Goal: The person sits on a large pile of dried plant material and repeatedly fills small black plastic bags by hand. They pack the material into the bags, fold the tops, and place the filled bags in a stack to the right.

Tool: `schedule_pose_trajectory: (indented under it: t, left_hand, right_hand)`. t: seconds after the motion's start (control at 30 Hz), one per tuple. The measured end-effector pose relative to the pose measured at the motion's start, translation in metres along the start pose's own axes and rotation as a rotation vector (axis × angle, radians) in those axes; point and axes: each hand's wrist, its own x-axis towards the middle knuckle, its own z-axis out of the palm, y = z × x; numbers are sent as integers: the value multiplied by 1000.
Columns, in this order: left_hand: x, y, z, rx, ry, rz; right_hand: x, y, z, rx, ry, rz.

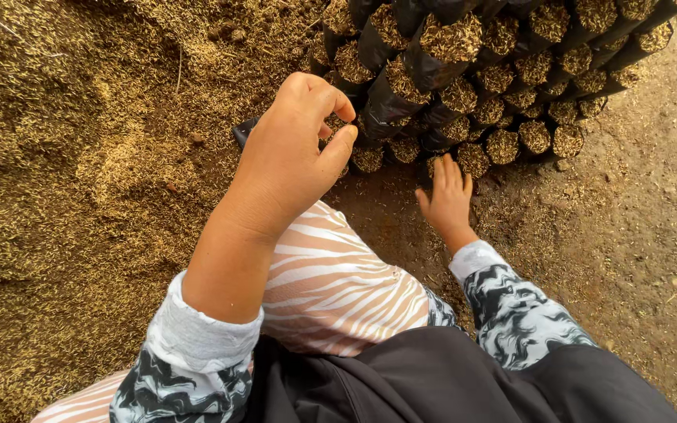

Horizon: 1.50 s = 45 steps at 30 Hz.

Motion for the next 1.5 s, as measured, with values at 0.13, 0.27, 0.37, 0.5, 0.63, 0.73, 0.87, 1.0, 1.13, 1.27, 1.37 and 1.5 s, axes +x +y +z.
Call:
schedule_pose_trajectory:
  t: [0.13,0.27,0.37,0.5,0.63,0.73,0.87,1.0,1.13,1.27,1.37,1.5]
  left_hand:
    - [-2,-1,2,10,-4,21]
    - [-6,-3,-3,34,11,22]
    - [-11,-2,-10,43,66,26]
    - [-20,-5,-14,-14,164,25]
    - [-34,-28,-27,-58,320,42]
    - [-57,-54,-39,-85,444,-60]
    - [-109,-114,-56,-73,541,-320]
    - [-182,-185,-67,-35,669,-572]
    - [-242,-244,-55,-16,719,-781]
    - [-277,-281,-36,-50,702,-883]
    - [-293,-295,-25,-64,662,-959]
    - [-299,-307,-18,-195,588,-1089]
  right_hand:
    - [-9,-8,20,79,-135,39]
    - [-7,-9,25,114,-164,36]
    - [2,-7,4,106,-227,45]
    - [8,-33,-48,127,-120,46]
    - [22,-90,-116,530,-5,-169]
    - [64,-155,-170,670,142,-444]
    - [132,-248,-235,697,68,-747]
    - [178,-343,-272,459,-52,-1000]
    - [210,-444,-275,242,-168,-1175]
    - [215,-519,-246,9,-327,-1011]
    - [211,-546,-216,-81,-231,-1037]
    - [204,-547,-166,-270,-351,-914]
